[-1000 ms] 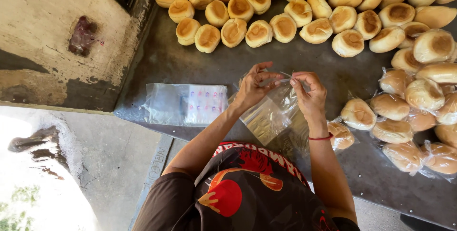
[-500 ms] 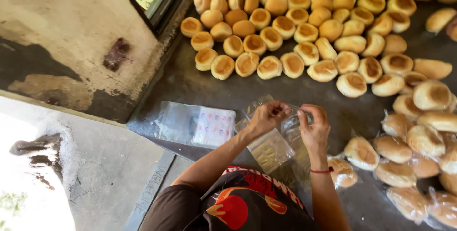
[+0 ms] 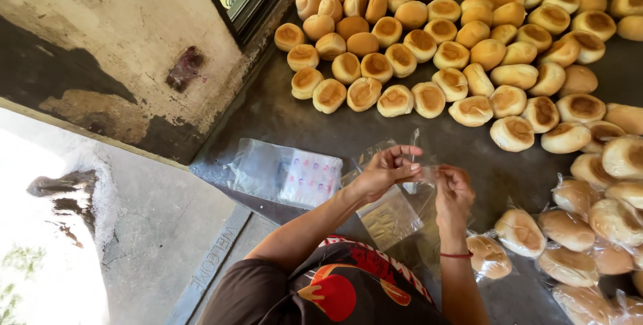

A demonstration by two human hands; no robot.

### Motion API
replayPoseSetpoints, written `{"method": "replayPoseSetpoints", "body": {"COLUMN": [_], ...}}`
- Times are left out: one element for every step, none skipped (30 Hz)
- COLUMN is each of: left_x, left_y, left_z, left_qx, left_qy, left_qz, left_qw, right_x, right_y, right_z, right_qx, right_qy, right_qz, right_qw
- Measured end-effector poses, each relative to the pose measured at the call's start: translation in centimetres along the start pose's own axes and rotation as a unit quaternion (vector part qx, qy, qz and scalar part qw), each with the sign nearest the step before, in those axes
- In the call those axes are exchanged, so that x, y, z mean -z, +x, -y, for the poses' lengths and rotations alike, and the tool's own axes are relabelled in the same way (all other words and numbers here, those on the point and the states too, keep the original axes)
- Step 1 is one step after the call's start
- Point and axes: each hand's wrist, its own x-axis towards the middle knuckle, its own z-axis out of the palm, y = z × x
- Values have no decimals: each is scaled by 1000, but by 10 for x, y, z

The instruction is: The person opens clear plastic bags by hand, inserts baked bread rolls into individual bags one at a time, and places the packaged bread rolls on the table.

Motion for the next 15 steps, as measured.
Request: {"method": "replayPoseSetpoints", "body": {"left_x": [-2,-2,-3,-5,-3,-1,0,3,7,10,14,19,23,28,32], "left_y": [-3,-7,-14,-16,-15,-16,-18,-22,-23,-26,-30,-34,-36,-38,-41], "left_z": [-2,-6,-8,-11,-17,-23,-29,-33,-37,-37,-35,-32,-28,-23,-20], "left_qx": [9,19,39,36,32,26,-6,-39,-77,-74,-75,-76,-87,-97,-108], "left_qy": [-15,-30,-46,19,87,154,269,379,485,471,459,447,468,488,509], "left_qz": [7,14,25,10,-2,-11,-34,-56,-83,-90,-99,-108,-102,-96,-91], "left_qw": [1000,999,998,999,996,988,963,923,867,874,880,885,874,862,849], "right_x": [7,8,10,14,18,22,28,34,40,51,60,68,75,82,89], "right_y": [0,5,8,12,14,18,36,52,71,88,107,122,136,149,160], "right_z": [-10,-21,-29,-33,-35,-34,-32,-30,-29,-26,-23,-22,-21,-21,-21], "right_qx": [-1,-30,-62,-93,-48,-10,-22,-35,60,153,158,162,143,123,103], "right_qy": [-3,42,86,130,-51,-233,-271,-309,-394,-473,-528,-579,-626,-670,-711], "right_qz": [-12,45,90,135,132,125,106,86,47,10,-16,-42,-46,-51,-55], "right_qw": [1000,998,990,978,989,964,956,947,916,867,834,798,765,730,693]}}
